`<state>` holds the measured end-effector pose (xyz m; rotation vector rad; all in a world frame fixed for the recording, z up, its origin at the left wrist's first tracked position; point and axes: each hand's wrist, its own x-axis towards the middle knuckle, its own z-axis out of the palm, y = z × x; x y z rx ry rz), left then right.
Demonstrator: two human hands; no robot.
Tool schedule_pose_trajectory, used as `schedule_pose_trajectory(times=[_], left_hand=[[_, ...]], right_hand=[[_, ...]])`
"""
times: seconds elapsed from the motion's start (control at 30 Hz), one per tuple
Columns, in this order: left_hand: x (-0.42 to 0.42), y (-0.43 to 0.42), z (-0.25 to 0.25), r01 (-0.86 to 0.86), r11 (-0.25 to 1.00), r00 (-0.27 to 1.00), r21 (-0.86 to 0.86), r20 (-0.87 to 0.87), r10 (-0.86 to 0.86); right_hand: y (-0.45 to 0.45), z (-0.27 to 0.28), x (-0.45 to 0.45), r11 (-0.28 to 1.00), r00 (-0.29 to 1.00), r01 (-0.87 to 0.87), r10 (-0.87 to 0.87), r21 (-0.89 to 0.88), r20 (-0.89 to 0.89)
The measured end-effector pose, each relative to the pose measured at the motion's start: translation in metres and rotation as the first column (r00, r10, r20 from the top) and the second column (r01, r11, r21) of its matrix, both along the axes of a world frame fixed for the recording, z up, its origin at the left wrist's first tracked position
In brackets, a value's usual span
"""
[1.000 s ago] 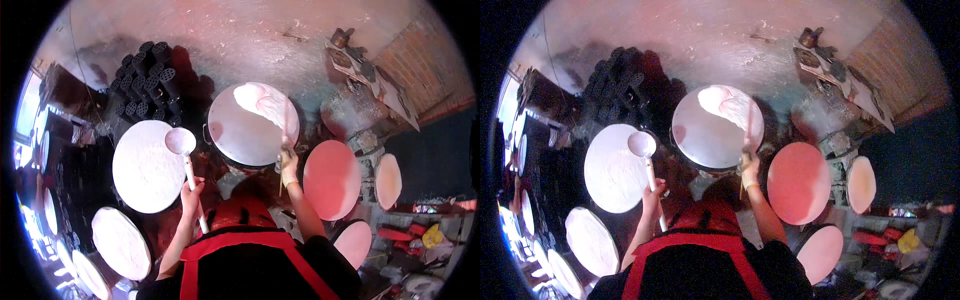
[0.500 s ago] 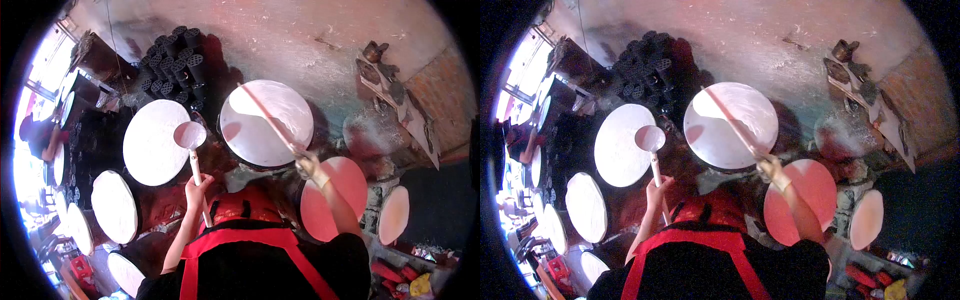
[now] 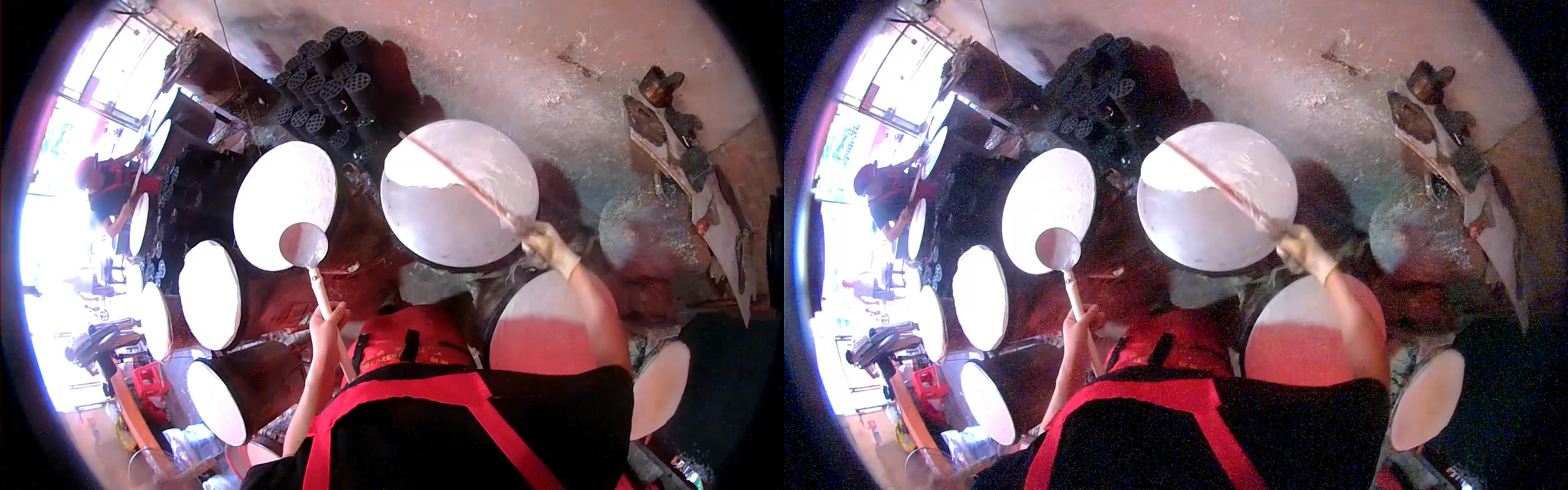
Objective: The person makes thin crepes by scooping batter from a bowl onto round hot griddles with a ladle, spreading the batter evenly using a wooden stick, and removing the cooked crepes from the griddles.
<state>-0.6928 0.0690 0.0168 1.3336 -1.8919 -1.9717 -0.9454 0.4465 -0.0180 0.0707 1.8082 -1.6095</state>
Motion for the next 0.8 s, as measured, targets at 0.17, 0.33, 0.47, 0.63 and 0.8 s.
schedule_pose_trajectory(times=[0.17,0.33,0.47,0.63,0.8], left_hand=[[0.009,0.009,0.006,0.032,0.998,0.999,0.046,0.014,-0.033],[0.002,-0.001,0.001,0.168,0.986,0.984,-0.012,0.055,-0.167],[-0.011,-0.014,0.006,0.333,0.943,0.939,-0.008,0.095,-0.331],[-0.021,-0.048,-0.001,0.499,0.867,0.866,-0.009,-0.034,-0.499],[-0.008,-0.108,-0.029,0.565,0.823,0.819,0.054,-0.157,-0.552]], right_hand=[[-0.026,-0.024,-0.025,0.998,0.996,0.04,-0.036,0.05,-0.077],[0.025,-0.015,0.074,0.991,0.993,-0.066,0.077,-0.116,0.092],[0.02,-0.004,0.125,0.981,0.981,0.193,-0.193,-0.026,0.009],[-0.058,-0.059,0.158,0.893,0.889,0.44,-0.448,-0.092,-0.092],[-0.069,-0.028,0.286,0.93,0.924,0.351,-0.362,-0.107,-0.122]])
